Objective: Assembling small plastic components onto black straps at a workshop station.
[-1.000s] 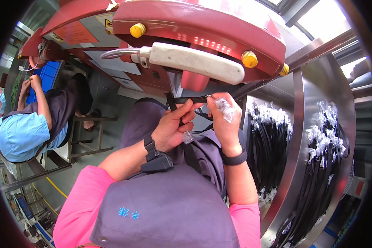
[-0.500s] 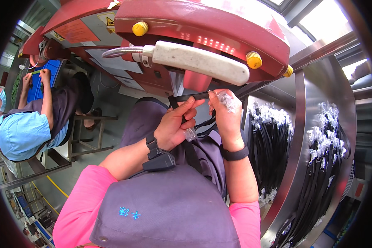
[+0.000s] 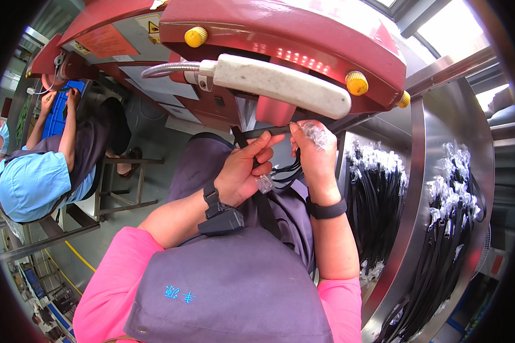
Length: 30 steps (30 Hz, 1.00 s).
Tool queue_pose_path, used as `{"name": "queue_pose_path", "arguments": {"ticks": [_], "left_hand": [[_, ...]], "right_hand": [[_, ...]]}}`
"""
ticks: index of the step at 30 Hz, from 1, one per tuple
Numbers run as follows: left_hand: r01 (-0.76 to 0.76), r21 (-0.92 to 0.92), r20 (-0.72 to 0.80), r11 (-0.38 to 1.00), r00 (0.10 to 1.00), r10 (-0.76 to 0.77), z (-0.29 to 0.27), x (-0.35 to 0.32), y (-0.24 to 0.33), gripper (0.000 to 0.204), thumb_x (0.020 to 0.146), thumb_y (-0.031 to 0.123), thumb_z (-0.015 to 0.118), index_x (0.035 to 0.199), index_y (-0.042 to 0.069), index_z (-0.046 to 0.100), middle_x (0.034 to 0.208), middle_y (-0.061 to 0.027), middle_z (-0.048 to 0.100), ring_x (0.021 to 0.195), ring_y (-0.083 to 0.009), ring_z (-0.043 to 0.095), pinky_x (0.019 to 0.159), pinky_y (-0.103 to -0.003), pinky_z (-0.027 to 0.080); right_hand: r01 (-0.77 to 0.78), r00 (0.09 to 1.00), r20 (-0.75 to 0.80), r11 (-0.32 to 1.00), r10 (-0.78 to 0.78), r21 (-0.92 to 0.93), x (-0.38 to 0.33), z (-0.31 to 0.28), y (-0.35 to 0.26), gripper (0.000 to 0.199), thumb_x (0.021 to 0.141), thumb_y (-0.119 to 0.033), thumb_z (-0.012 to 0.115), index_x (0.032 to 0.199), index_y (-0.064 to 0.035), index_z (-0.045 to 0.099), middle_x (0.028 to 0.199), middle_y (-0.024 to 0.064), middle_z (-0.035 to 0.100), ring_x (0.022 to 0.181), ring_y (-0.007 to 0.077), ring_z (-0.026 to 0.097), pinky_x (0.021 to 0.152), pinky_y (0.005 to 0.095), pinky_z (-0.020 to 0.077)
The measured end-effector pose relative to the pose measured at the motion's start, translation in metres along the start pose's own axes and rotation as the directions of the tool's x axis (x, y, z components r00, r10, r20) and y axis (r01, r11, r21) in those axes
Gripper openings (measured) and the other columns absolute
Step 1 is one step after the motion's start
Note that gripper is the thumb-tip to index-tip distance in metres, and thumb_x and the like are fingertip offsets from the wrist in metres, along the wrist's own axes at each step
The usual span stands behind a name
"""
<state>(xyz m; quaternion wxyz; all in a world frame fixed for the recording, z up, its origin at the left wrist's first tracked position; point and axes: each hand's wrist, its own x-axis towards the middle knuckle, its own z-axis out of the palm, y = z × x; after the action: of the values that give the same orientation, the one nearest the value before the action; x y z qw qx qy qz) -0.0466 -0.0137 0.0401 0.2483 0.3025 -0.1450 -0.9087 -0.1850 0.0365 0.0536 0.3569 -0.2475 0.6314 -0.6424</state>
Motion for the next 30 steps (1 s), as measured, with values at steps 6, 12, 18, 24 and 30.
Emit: {"name": "queue_pose_path", "arguments": {"ticks": [6,12,18,24,30], "left_hand": [[0.018,-0.001,0.008,1.000,1.000,-0.018,0.001,0.000,0.001,0.031,0.094,0.025,0.060,0.109,-0.001,0.064,0.065,0.0064,0.037,0.054,-0.0016,0.029,0.044,-0.017,0.024],[0.016,0.006,0.067,1.000,0.998,-0.016,0.004,0.002,-0.002,0.028,0.092,0.023,0.062,0.106,0.000,0.066,0.065,0.0053,0.041,0.054,-0.0028,0.032,0.044,-0.018,0.025],[0.001,0.067,0.126,0.998,0.992,-0.009,0.008,-0.004,-0.003,0.029,0.093,0.022,0.060,0.108,-0.002,0.066,0.064,0.0052,0.039,0.053,-0.0032,0.030,0.045,-0.018,0.024],[-0.029,0.147,0.130,0.989,0.992,0.009,0.004,-0.009,-0.005,0.029,0.094,0.022,0.059,0.108,-0.003,0.066,0.063,0.0050,0.039,0.053,-0.0030,0.030,0.044,-0.018,0.024],[0.013,0.087,0.083,0.996,0.996,-0.020,-0.002,-0.004,-0.003,0.027,0.094,0.021,0.059,0.105,-0.003,0.066,0.064,0.0048,0.041,0.055,-0.0021,0.033,0.044,-0.018,0.025]], "right_hand": [[0.010,1.000,-0.007,1.000,-0.010,-0.002,-0.001,0.001,-0.003,0.010,0.086,-0.005,0.066,0.091,0.0017,0.061,0.067,0.0036,0.059,0.053,0.0092,0.052,0.049,0.0238,0.0419],[0.040,0.999,0.027,0.995,-0.042,0.090,-0.001,-0.008,0.003,0.010,0.088,-0.007,0.063,0.094,0.0003,0.060,0.072,0.0044,0.059,0.059,0.0110,0.054,0.055,0.0246,0.0442],[0.089,0.992,0.061,0.955,-0.110,0.284,-0.011,-0.019,0.015,0.012,0.088,-0.007,0.064,0.095,-0.0020,0.057,0.075,0.0060,0.061,0.065,0.0137,0.057,0.064,0.0274,0.0475],[0.116,0.989,0.043,0.924,-0.142,0.365,-0.021,-0.022,0.028,0.012,0.087,-0.006,0.065,0.094,-0.0016,0.058,0.074,0.0075,0.061,0.065,0.0154,0.058,0.064,0.0272,0.0481],[0.148,0.989,-0.027,0.969,-0.146,0.196,-0.021,-0.011,0.023,0.009,0.087,-0.006,0.065,0.091,0.0000,0.059,0.069,0.0050,0.060,0.060,0.0113,0.056,0.057,0.0239,0.0444]]}}
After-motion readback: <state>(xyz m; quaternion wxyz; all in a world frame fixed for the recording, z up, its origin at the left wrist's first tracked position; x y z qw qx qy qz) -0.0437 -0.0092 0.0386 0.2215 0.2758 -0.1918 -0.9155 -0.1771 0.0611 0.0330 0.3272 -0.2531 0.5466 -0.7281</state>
